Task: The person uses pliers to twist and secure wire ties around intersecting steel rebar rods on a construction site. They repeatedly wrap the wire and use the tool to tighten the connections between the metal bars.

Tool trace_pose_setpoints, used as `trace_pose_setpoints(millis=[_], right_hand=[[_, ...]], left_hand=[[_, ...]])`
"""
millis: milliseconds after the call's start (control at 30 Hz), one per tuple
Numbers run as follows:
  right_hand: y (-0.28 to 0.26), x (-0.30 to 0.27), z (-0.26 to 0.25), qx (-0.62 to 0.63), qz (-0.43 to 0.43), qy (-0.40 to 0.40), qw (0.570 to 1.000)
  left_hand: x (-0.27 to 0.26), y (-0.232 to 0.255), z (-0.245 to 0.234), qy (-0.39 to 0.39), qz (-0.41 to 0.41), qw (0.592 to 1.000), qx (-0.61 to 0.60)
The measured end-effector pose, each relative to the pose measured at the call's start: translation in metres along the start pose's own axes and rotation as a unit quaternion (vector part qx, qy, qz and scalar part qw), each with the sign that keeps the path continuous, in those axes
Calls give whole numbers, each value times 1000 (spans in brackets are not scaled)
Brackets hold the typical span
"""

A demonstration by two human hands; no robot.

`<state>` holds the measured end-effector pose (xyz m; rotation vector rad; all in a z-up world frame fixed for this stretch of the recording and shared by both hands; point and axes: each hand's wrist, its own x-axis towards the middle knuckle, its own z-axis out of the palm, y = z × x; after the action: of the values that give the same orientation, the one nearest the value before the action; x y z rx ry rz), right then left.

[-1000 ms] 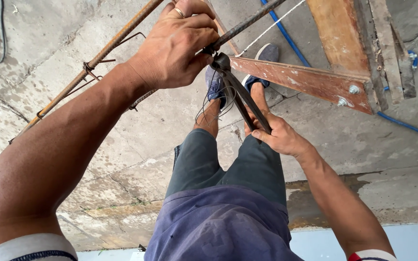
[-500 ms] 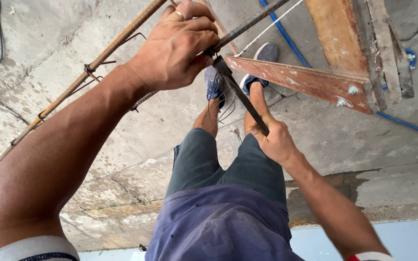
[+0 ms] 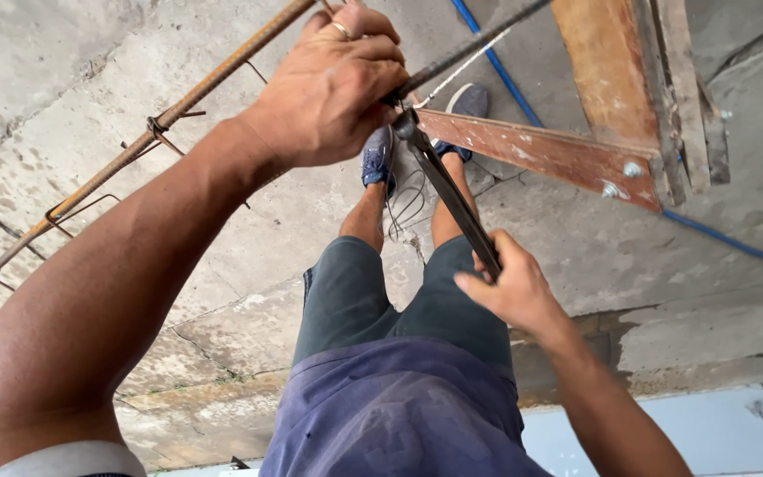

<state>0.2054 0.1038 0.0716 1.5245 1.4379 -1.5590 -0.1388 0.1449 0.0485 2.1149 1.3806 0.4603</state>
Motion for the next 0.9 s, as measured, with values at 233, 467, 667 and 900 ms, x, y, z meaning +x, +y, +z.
trace_pose_setpoints(millis=[233, 467, 667, 900], right_hand=[[56, 17, -22, 501, -142, -472, 711], [100, 11, 35, 678, -27, -618, 398], [60, -10, 24, 660, 8, -634, 403], [19, -9, -14, 175, -38, -213, 960]], left_hand=[[-1, 2, -3, -7, 4, 1000, -3], [4, 2, -7, -8, 8, 999, -47], [7, 0, -9, -36, 26, 998, -48], [6, 1, -10, -39, 29, 999, -14]])
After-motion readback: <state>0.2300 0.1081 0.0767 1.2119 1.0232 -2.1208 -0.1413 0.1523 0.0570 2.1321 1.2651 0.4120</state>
